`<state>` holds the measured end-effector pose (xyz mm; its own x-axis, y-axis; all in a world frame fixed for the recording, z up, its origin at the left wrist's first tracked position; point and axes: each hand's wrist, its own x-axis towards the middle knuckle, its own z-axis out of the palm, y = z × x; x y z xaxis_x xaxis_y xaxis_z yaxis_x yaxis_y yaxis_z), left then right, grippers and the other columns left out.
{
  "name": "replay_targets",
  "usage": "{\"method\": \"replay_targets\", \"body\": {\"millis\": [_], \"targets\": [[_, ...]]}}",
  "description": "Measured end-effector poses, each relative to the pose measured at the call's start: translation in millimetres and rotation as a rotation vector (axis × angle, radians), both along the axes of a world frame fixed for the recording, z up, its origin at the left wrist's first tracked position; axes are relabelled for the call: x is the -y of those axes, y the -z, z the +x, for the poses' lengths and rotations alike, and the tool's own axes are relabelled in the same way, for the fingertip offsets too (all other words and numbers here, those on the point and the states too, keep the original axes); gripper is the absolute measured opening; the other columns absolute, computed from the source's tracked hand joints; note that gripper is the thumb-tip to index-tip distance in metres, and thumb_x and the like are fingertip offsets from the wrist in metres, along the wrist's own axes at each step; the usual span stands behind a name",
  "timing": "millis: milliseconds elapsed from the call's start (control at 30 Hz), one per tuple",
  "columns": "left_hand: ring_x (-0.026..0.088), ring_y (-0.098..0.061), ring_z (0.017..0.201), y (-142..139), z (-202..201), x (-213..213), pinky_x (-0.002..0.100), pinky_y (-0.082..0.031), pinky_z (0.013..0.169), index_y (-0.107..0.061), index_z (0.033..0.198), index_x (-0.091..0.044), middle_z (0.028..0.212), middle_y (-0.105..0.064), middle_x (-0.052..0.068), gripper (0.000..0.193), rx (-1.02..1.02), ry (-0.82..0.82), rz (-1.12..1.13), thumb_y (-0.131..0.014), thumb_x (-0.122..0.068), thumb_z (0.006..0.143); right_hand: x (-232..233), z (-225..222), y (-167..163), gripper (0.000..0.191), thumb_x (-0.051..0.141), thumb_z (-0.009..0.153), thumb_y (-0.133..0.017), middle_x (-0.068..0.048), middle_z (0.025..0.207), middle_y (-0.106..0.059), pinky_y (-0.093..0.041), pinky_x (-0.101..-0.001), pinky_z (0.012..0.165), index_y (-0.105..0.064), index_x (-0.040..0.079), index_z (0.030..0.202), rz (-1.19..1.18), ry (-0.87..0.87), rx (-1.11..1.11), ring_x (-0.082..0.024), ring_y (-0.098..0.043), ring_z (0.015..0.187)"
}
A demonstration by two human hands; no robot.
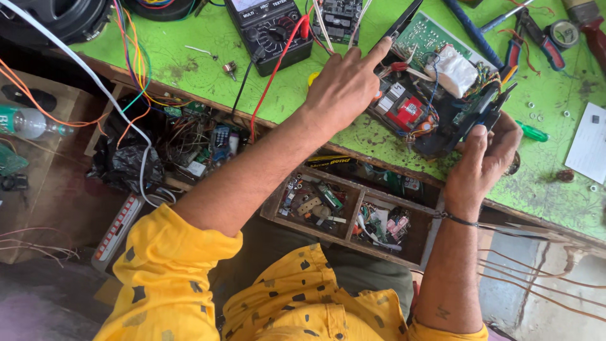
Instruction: The person works on an open electronic device on a green workbench, using a multimeter to test connections, then uses pliers and a screwdriver to adjust components and wires. The person also handles a small cylindrical component and places it into the device.
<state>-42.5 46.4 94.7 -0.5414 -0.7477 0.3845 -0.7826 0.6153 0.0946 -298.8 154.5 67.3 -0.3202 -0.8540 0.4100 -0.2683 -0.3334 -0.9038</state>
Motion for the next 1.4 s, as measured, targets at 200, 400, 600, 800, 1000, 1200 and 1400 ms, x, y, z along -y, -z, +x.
{"method": "replay_targets", "body": {"millis": [200,400,600,800,1000,1200,1400], "targets": [[0.023,-0.063,0.089,5,-4,-5,0.044,-0.056,0.081,-0.077,0.072,-0.006,0.154,-0.046,0.017,0.006,-0.015,-0.023,-0.004,-0.08,-0.001,0.075,-2,-2,-1,0.03,0.023,0.117,-0.057,-0.001,0.122,-0.055,-0.044,-0.0191,0.076,-0.047,0.003,0.136,0.04,0.014,-0.017,-0.005,-0.05,0.096],[0.02,-0.063,0.085,-1,-3,-14,0.042,-0.058,0.085,-0.074,0.075,0.0,0.158,-0.043,0.019,0.019,-0.032,-0.025,0.039,-0.077,-0.013,0.089,-9,-1,-5,0.033,0.02,0.116,-0.056,-0.005,0.132,-0.057,-0.051,-0.0227,0.087,-0.048,0.003,0.143,-0.009,0.025,-0.045,-0.009,-0.057,0.11],[0.02,-0.069,0.1,-9,34,-23,0.036,-0.059,0.086,-0.075,0.105,-0.003,0.162,-0.041,0.02,0.014,-0.389,0.137,0.04,-0.063,-0.004,0.099,-23,-3,-30,0.038,0.028,0.104,-0.057,-0.022,0.123,-0.066,-0.057,-0.0352,0.079,-0.049,0.005,0.133,-0.229,0.038,0.493,-0.027,-0.069,0.105],[0.023,-0.069,0.124,0,70,-37,0.037,-0.056,0.111,-0.067,0.126,-0.004,0.139,-0.064,0.015,0.023,-1.136,0.168,0.199,-0.053,-0.011,0.11,-34,-4,-124,0.047,0.024,0.102,-0.059,-0.027,0.125,-0.064,-0.052,-0.0378,0.094,-0.051,0.003,0.144,-0.069,-0.295,0.599,-0.031,-0.064,0.104],[0.024,-0.068,0.127,11,82,-25,0.038,-0.053,0.114,-0.07,0.12,-0.006,0.132,-0.071,0.013,0.031,-1.13,0.25,0.253,-0.049,-0.027,0.112,-29,72,-232,0.048,0.03,0.094,-0.068,-0.017,0.12,-0.067,-0.05,-0.0422,0.103,-0.06,0.01,0.138,0.052,-0.48,-1.23,-0.031,-0.065,0.11],[0.029,-0.052,0.136,18,69,-17,0.044,-0.037,0.116,-0.076,0.118,-0.01,0.143,-0.062,0.013,0.028,-0.867,0.261,0.235,-0.058,-0.027,0.105,36,151,-213,0.05,0.035,0.075,-0.07,-0.003,0.112,-0.069,-0.047,-0.0421,0.097,-0.07,0.014,0.121,-0.165,-0.51,-2.155,-0.022,-0.061,0.112],[0.029,-0.055,0.132,13,76,-26,0.041,-0.042,0.113,-0.07,0.12,-0.006,0.141,-0.062,0.01,0.028,-0.862,0.25,0.267,-0.071,-0.015,0.094,52,180,-195,0.028,0.026,0.085,-0.062,-0.004,0.108,-0.068,-0.047,-0.0423,0.094,-0.07,0.011,0.108,-0.199,-0.59,-2.284,-0.022,-0.061,0.11]]}}
